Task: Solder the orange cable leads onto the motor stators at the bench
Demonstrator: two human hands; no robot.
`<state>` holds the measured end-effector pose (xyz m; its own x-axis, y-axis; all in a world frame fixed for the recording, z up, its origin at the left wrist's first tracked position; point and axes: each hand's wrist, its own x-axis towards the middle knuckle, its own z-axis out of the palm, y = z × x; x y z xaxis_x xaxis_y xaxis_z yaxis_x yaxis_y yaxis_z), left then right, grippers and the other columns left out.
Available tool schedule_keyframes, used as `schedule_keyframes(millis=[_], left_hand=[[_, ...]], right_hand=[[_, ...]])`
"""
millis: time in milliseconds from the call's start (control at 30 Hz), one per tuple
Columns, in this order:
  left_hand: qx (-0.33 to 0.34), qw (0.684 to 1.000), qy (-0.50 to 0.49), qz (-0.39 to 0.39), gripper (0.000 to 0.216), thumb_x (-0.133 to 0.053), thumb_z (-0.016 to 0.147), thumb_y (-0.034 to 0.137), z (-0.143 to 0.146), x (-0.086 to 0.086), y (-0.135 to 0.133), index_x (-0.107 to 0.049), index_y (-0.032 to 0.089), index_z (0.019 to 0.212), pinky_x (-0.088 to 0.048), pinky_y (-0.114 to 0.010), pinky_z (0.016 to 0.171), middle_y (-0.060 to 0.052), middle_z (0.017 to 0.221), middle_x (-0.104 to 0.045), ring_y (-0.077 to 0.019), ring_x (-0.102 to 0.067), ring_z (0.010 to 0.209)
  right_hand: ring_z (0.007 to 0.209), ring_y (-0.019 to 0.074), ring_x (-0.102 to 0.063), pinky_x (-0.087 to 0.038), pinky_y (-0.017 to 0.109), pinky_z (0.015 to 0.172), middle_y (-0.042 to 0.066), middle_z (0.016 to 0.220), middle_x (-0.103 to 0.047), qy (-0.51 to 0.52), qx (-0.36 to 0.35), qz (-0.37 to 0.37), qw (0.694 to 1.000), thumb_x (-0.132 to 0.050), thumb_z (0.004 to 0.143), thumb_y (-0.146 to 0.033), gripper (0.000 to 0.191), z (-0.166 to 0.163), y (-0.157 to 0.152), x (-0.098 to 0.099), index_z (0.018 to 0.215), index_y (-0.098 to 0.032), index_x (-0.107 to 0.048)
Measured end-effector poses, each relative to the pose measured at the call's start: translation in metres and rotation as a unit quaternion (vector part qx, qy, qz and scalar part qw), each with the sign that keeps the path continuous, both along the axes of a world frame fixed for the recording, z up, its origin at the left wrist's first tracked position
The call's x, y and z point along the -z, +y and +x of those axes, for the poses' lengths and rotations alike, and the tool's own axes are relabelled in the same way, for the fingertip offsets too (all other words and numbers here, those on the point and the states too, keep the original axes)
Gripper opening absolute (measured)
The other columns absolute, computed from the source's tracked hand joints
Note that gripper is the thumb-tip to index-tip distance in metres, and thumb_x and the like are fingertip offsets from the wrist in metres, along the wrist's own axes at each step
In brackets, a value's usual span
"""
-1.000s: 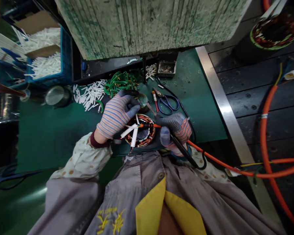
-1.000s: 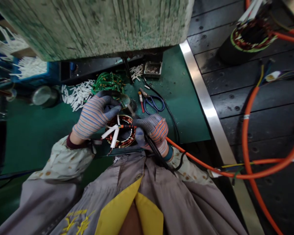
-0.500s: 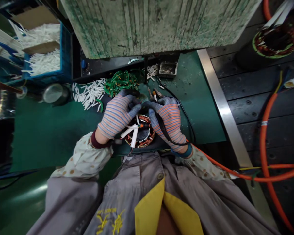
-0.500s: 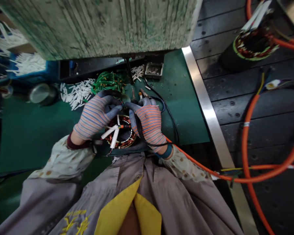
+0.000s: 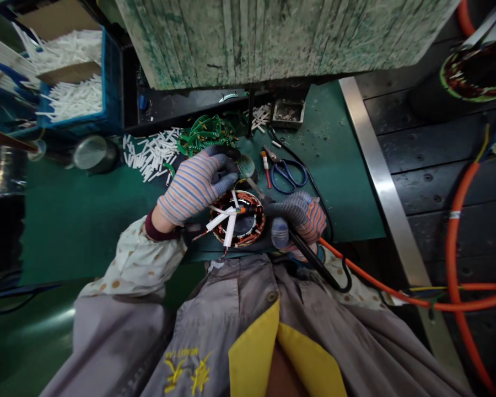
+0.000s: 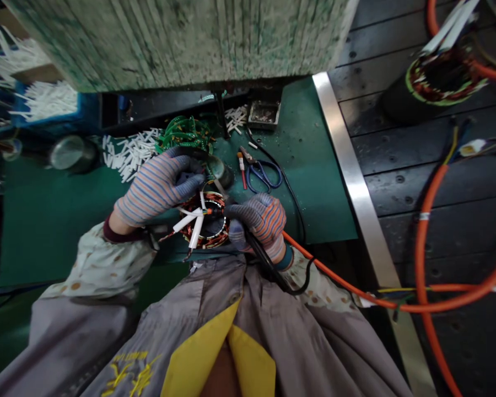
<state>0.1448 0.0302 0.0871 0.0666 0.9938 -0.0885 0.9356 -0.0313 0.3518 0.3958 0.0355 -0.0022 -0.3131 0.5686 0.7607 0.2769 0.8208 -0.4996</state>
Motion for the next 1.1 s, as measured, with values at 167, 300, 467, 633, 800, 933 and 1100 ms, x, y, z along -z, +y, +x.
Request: schedule_keyframes(millis=[167,300,467,633,800,933,1100], left_hand=[[0.001,1.0,0.017,-0.006,0.028,-0.064,0.105,0.041,0.002,0.001,0.001,-0.081,0.022,0.116,-0.058,-0.038,0.092,-0.011,0.118,-0.075,-0.0284,-0.072,0.101],[0.004,0.999,0.034,-0.004,0.029,-0.064,0.105,0.041,0.004,0.001,0.002,-0.081,0.021,0.118,-0.058,-0.039,0.093,-0.012,0.122,-0.074,-0.0295,-0.071,0.102],[-0.009,0.999,0.032,0.01,0.029,-0.062,0.107,0.042,0.009,0.003,0.0,-0.081,0.021,0.113,-0.058,-0.039,0.092,-0.011,0.117,-0.074,-0.0291,-0.07,0.101],[-0.026,0.998,0.063,0.011,0.029,-0.061,0.108,0.038,0.017,0.006,-0.001,-0.08,0.017,0.116,-0.059,-0.041,0.093,-0.014,0.116,-0.073,-0.0312,-0.07,0.102],[-0.023,0.997,0.079,0.013,0.027,-0.061,0.105,0.035,0.017,0.007,-0.001,-0.079,0.019,0.117,-0.059,-0.044,0.099,-0.014,0.119,-0.072,-0.0342,-0.071,0.108],[-0.034,0.998,0.047,0.017,0.025,-0.063,0.104,0.037,0.014,0.009,-0.002,-0.079,0.02,0.113,-0.06,-0.045,0.1,-0.013,0.115,-0.072,-0.0337,-0.071,0.108],[-0.045,0.997,-0.023,0.051,0.022,-0.065,0.104,0.036,0.011,0.013,-0.001,-0.08,0.02,0.108,-0.06,-0.041,0.099,-0.009,0.111,-0.076,-0.0288,-0.072,0.103]], right_hand=[[0.071,0.0207,-0.066,-0.047,0.035,0.067,0.001,0.074,-0.071,-0.021,0.02,0.011,1.0,-0.056,0.104,-0.035,0.028,-0.002,0.001,-0.002,0.093,-0.026,-0.08],[0.069,0.0214,-0.065,-0.049,0.036,0.067,0.002,0.071,-0.071,-0.033,0.047,0.01,0.998,-0.047,0.111,-0.044,0.041,-0.002,-0.002,0.002,0.093,-0.029,-0.081],[0.073,0.022,-0.064,-0.049,0.037,0.068,0.003,0.076,-0.071,-0.008,0.051,-0.005,0.999,-0.048,0.113,-0.046,0.039,-0.005,-0.002,0.003,0.095,-0.03,-0.079],[0.092,0.0269,-0.064,-0.053,0.044,0.087,0.009,0.097,-0.071,-0.092,0.08,-0.095,0.988,-0.05,0.111,-0.039,0.036,-0.024,0.02,-0.006,0.12,-0.025,-0.082],[0.095,0.0269,-0.062,-0.055,0.045,0.088,0.009,0.101,-0.068,-0.184,0.008,-0.065,0.981,-0.06,0.108,-0.038,0.033,-0.032,0.031,-0.013,0.13,-0.029,-0.084],[0.096,0.0287,-0.064,-0.055,0.046,0.085,0.011,0.103,-0.068,-0.183,0.042,-0.059,0.981,-0.059,0.109,-0.038,0.036,-0.033,0.033,-0.011,0.135,-0.03,-0.083],[0.097,0.0279,-0.065,-0.055,0.045,0.089,0.01,0.103,-0.068,-0.18,0.076,-0.092,0.976,-0.059,0.109,-0.035,0.032,-0.033,0.031,-0.005,0.126,-0.027,-0.085]])
